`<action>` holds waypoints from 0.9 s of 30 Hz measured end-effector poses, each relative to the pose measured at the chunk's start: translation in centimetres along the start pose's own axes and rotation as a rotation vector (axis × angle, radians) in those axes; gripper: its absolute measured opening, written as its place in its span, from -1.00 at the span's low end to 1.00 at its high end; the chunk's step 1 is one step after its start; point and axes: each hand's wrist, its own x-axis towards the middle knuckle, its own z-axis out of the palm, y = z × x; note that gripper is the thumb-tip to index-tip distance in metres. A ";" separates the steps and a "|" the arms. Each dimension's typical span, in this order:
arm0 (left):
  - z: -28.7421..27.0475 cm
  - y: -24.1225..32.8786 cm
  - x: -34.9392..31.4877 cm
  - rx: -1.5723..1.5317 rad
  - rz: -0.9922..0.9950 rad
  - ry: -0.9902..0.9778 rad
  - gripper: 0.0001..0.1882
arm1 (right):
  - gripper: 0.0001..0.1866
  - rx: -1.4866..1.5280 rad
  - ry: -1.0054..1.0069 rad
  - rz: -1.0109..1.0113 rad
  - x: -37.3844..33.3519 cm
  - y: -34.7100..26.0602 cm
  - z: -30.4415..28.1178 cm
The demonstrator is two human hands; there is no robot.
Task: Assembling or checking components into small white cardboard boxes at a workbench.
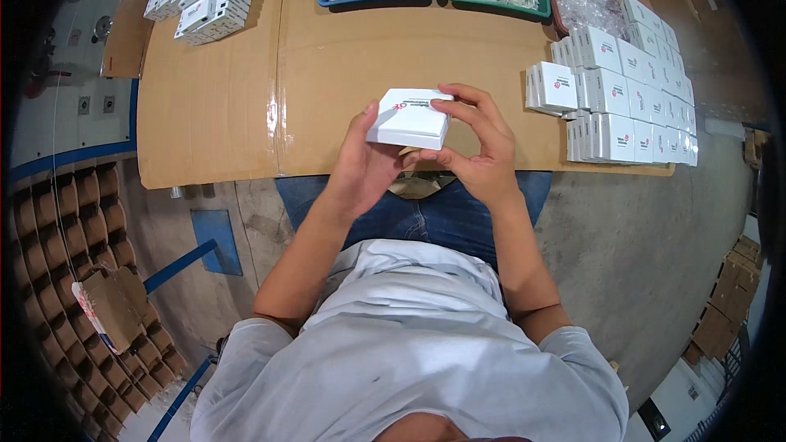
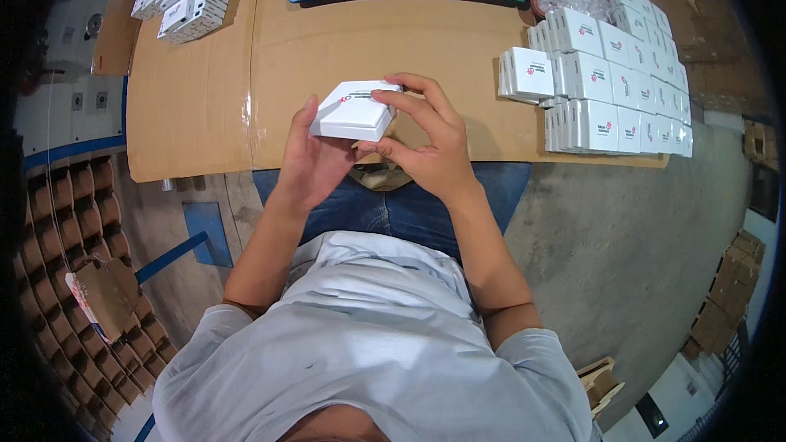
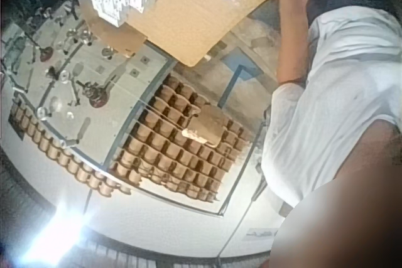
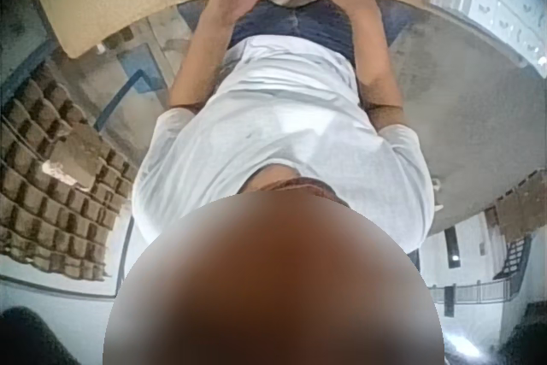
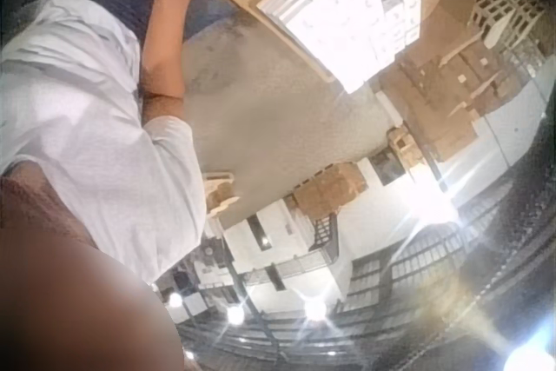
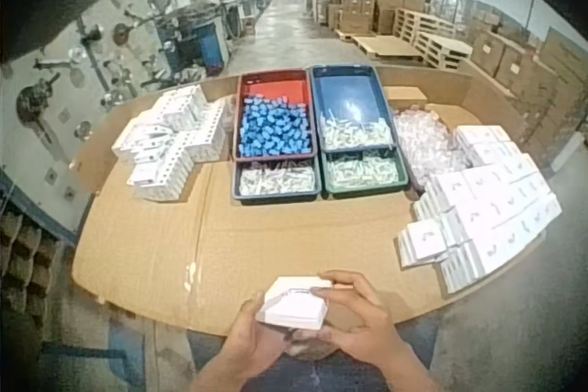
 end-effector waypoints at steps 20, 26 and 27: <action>1.6 -4.3 0.9 0.121 0.121 0.101 -0.35 | -0.49 0.574 -0.101 0.280 -1.2 2.4 1.4; 2.3 -4.7 0.8 0.215 0.161 0.075 -0.46 | -0.34 0.475 -0.173 0.121 -0.8 2.9 1.2; 2.3 -4.9 0.7 0.208 0.163 0.096 -0.42 | -0.32 0.349 -0.218 0.044 -0.7 3.1 1.0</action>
